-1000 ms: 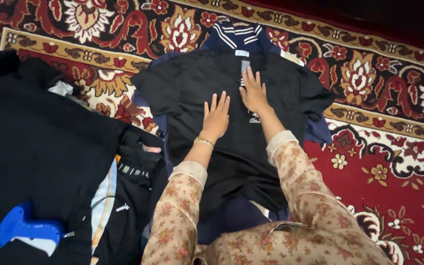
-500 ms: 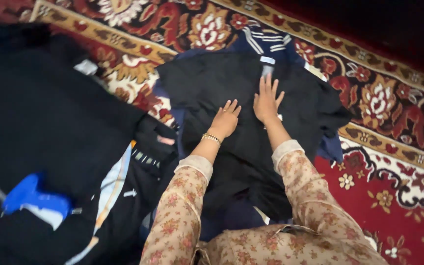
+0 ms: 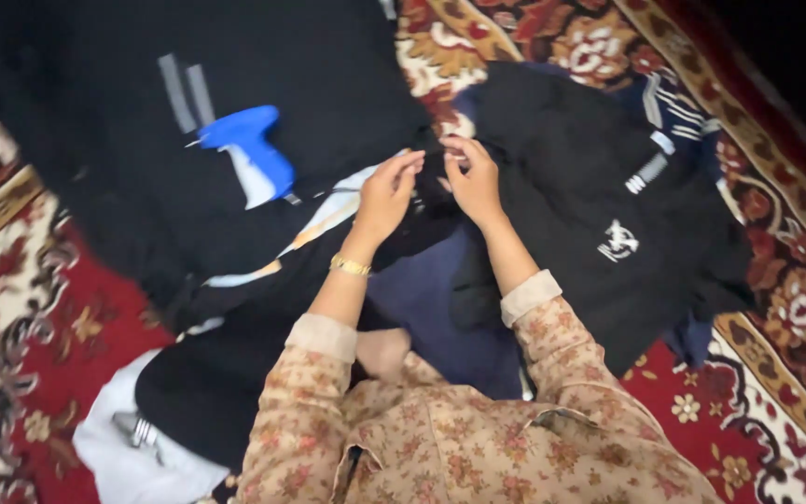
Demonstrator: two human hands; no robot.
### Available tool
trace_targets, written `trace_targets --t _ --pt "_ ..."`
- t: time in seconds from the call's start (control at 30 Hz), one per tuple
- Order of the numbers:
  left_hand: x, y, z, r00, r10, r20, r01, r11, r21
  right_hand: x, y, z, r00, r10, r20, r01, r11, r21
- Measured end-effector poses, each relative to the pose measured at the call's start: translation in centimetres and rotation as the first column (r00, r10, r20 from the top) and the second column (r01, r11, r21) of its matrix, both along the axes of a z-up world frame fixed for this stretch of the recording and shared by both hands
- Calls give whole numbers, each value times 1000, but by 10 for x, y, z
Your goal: Using a handheld tagging gun to attach plastic fasteners and labels to various shirts.
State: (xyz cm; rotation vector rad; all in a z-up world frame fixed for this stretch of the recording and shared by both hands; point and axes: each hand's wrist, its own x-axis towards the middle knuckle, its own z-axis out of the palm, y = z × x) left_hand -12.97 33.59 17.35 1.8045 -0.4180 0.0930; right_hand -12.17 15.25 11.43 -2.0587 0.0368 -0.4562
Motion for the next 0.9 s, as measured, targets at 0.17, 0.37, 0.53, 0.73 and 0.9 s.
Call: trace_targets --t 0.17,0.37,0.53,0.73,0.9 --pt "-39 116 13 951 305 -53 -310 939 -148 13 103 21 977 203 68 -209 973 94" --pt "-73 216 -21 792 600 -114 -610 787 -94 21 201 66 935 354 -9 -332 887 320" --pt "-75 244 -94 884 465 -44 -453 877 159 45 236 51 991 123 -52 -130 978 -163" --pt "-88 239 -70 884 428 -190 -421 904 77 69 243 7 923 132 -361 -163 985 -56" --pt "-94 250 -68 804 484 -344 -560 811 -168 10 278 47 789 574 -217 -434 772 465"
